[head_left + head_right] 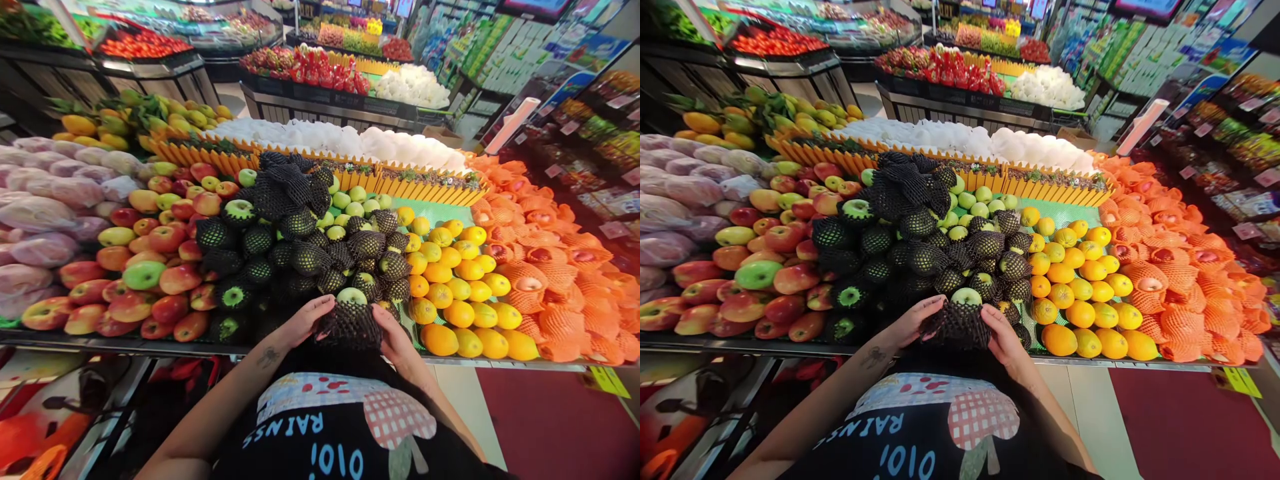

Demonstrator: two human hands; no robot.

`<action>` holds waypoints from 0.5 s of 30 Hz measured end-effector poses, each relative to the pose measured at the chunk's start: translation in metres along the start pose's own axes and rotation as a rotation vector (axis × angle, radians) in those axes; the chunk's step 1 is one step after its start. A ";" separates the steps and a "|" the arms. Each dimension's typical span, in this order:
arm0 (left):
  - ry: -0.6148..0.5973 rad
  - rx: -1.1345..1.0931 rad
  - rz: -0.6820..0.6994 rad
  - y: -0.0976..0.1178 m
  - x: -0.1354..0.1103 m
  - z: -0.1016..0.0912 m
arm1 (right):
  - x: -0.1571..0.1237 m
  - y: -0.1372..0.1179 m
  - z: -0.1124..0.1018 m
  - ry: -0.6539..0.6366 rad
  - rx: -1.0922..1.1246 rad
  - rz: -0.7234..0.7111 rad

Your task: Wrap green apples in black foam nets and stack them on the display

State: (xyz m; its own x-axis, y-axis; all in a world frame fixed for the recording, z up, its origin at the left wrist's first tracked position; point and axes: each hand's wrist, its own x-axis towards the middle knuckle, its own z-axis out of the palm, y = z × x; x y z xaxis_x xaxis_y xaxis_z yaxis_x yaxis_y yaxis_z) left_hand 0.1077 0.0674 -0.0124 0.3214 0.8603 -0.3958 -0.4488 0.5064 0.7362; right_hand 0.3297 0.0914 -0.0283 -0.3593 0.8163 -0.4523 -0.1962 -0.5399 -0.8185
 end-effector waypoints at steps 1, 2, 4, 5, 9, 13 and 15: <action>0.022 0.063 0.028 0.000 0.003 0.000 | 0.006 -0.001 -0.001 0.042 -0.043 -0.055; 0.045 0.123 0.059 0.000 0.006 -0.001 | 0.012 -0.002 -0.002 0.082 -0.094 -0.111; 0.113 0.230 0.119 0.000 0.012 -0.002 | 0.023 -0.004 -0.003 0.151 -0.209 -0.214; 0.157 0.276 0.149 -0.001 0.016 -0.003 | 0.028 -0.005 -0.003 0.178 -0.262 -0.254; 0.340 0.487 0.270 -0.005 0.029 -0.004 | 0.039 -0.009 0.000 0.263 -0.472 -0.383; 0.512 0.789 0.326 -0.007 0.035 -0.003 | 0.040 -0.014 0.007 0.268 -0.653 -0.443; 0.560 0.911 0.297 -0.006 0.035 -0.002 | 0.038 -0.016 0.009 0.269 -0.713 -0.452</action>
State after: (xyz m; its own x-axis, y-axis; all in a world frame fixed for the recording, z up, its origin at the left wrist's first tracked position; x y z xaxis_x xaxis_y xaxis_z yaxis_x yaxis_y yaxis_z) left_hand 0.1202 0.0945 -0.0313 -0.2222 0.9618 -0.1598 0.4097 0.2409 0.8799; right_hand 0.3105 0.1294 -0.0294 -0.1407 0.9897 -0.0262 0.3801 0.0296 -0.9245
